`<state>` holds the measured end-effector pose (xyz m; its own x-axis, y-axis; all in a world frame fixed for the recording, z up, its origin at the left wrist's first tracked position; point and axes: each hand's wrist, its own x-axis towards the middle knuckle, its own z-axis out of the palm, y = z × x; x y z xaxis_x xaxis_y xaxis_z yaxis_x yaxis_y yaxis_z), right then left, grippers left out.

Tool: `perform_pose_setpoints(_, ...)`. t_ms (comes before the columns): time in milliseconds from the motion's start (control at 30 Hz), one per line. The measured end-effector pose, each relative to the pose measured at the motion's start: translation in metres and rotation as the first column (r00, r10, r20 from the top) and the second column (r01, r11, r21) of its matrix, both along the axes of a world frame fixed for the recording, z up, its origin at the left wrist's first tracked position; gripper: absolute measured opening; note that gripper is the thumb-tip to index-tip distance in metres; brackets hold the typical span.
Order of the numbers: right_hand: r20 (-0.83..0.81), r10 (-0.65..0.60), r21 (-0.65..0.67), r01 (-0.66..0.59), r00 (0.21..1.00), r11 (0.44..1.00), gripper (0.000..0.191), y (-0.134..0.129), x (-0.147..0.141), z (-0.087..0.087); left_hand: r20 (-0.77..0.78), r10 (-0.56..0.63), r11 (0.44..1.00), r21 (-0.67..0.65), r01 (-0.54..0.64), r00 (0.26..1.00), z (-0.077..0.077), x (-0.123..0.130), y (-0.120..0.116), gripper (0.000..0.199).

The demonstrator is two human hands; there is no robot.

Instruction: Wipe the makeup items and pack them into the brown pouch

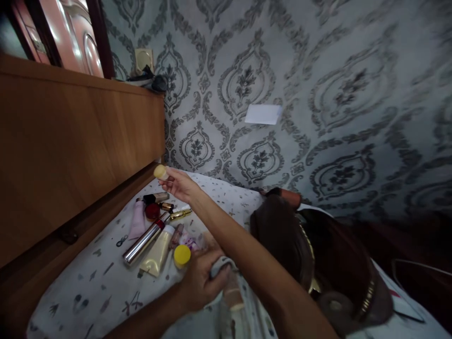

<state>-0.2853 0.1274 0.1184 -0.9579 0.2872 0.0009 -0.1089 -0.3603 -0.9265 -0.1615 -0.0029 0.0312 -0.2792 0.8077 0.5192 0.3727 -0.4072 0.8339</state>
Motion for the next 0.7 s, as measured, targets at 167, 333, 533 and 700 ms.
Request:
perform_pose_setpoints(167, -0.086, -0.048, 0.004, 0.048, 0.995, 0.999, 0.035, -0.004, 0.08, 0.013, -0.011, 0.127, 0.986, 0.109, -0.125, 0.992, 0.02, -0.002, -0.018, 0.019)
perform_pose_setpoints(333, -0.147, -0.343, -0.043, 0.34, 0.928, 0.939, 0.043, -0.016, 0.171, -0.026, 0.193, 0.396, 0.901, 0.11, -0.421, 0.898, 0.029, -0.016, -0.022, 0.023)
perform_pose_setpoints(533, -0.154, -0.544, 0.027, 0.554, 0.825, 0.832, 0.036, -0.049, 0.231, -0.072, 0.113, 0.44, 0.888, 0.093, -0.45, 0.891, 0.022, -0.015, -0.009, 0.03)
perform_pose_setpoints(700, -0.198, -0.536, 0.007, 0.548, 0.82, 0.836, 0.039, -0.057, 0.244, -0.085, -0.276, 0.333, 0.943, 0.093, -0.32, 0.902, 0.007, -0.001, -0.006, 0.029)
